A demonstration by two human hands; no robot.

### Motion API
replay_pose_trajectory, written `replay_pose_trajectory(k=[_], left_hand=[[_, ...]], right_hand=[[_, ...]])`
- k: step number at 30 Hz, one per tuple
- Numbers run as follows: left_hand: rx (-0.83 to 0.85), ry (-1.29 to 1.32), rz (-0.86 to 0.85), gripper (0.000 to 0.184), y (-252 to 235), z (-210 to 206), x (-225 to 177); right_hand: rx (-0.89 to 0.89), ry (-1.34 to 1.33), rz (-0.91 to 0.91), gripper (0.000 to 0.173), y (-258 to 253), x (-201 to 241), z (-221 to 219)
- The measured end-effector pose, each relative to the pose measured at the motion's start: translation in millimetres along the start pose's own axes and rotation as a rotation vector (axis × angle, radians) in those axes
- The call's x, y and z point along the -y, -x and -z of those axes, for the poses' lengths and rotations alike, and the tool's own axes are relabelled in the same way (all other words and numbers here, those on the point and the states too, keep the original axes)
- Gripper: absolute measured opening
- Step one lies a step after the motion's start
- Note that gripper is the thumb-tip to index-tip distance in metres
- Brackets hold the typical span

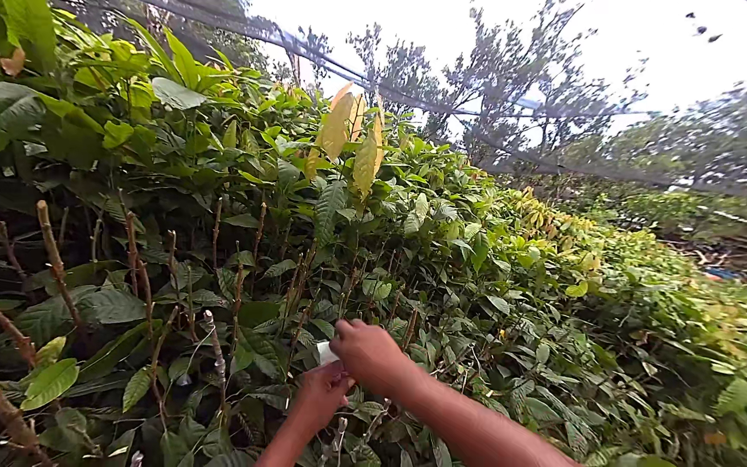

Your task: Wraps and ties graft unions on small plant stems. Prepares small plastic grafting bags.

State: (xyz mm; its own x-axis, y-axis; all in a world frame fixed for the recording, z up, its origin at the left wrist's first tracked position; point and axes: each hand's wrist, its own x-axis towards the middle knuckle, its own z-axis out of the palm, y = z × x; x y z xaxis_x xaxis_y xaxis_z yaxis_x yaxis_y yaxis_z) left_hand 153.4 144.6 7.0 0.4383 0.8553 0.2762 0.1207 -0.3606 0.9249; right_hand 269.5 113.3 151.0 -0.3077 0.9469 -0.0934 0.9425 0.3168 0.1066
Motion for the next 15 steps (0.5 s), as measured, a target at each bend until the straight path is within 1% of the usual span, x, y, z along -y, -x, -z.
replay_pose_trajectory(k=[1, 2, 3, 4, 6, 7, 8, 9, 10, 11, 12, 13, 14, 15], left_hand=[[0.016, 0.090, -0.005, 0.020, 2, -1, 2], [-0.018, 0.185, 0.019, 0.021, 3, 1, 4], [-0.087, 0.260, 0.043, 0.019, 2, 7, 6], [-0.160, 0.310, 0.055, 0.017, -1, 14, 7], [-0.247, 0.350, 0.051, 0.013, -8, 19, 6], [-0.246, 0.346, 0.052, 0.012, -8, 16, 3], [-0.230, 0.327, 0.048, 0.011, -6, 13, 0], [-0.205, 0.314, 0.031, 0.011, -2, 9, -2], [-0.190, 0.312, 0.008, 0.013, 3, 5, -3], [-0.198, 0.335, -0.013, 0.015, 6, 0, -1], [-0.181, 0.364, -0.051, 0.022, 8, -2, 3], [-0.159, 0.385, -0.076, 0.035, 9, -1, 7], [-0.164, 0.398, -0.100, 0.044, 10, 1, 11], [-0.185, 0.415, -0.121, 0.045, 10, 2, 14]], right_hand=[[0.015, -0.018, -0.049, 0.026, -10, -19, -1], [0.046, -0.044, -0.077, 0.027, -15, -35, -12], [0.081, -0.076, -0.061, 0.027, -10, -37, -26], [0.120, -0.124, 0.007, 0.026, 0, -24, -40], [0.210, -0.184, 0.220, 0.023, 24, 23, -56], [0.211, -0.171, 0.312, 0.021, 31, 41, -57], [0.184, -0.141, 0.349, 0.021, 32, 50, -49], [0.131, -0.125, 0.327, 0.023, 28, 49, -36], [0.029, -0.133, 0.273, 0.024, 20, 37, -21], [-0.113, -0.181, 0.184, 0.022, 11, 19, -13], [-0.212, -0.283, 0.070, 0.022, 2, -1, -11], [-0.238, -0.432, -0.042, 0.023, -5, -18, -17], [-0.195, -0.622, -0.132, 0.024, -9, -30, -30], [-0.123, -0.835, -0.180, 0.024, -9, -38, -46]])
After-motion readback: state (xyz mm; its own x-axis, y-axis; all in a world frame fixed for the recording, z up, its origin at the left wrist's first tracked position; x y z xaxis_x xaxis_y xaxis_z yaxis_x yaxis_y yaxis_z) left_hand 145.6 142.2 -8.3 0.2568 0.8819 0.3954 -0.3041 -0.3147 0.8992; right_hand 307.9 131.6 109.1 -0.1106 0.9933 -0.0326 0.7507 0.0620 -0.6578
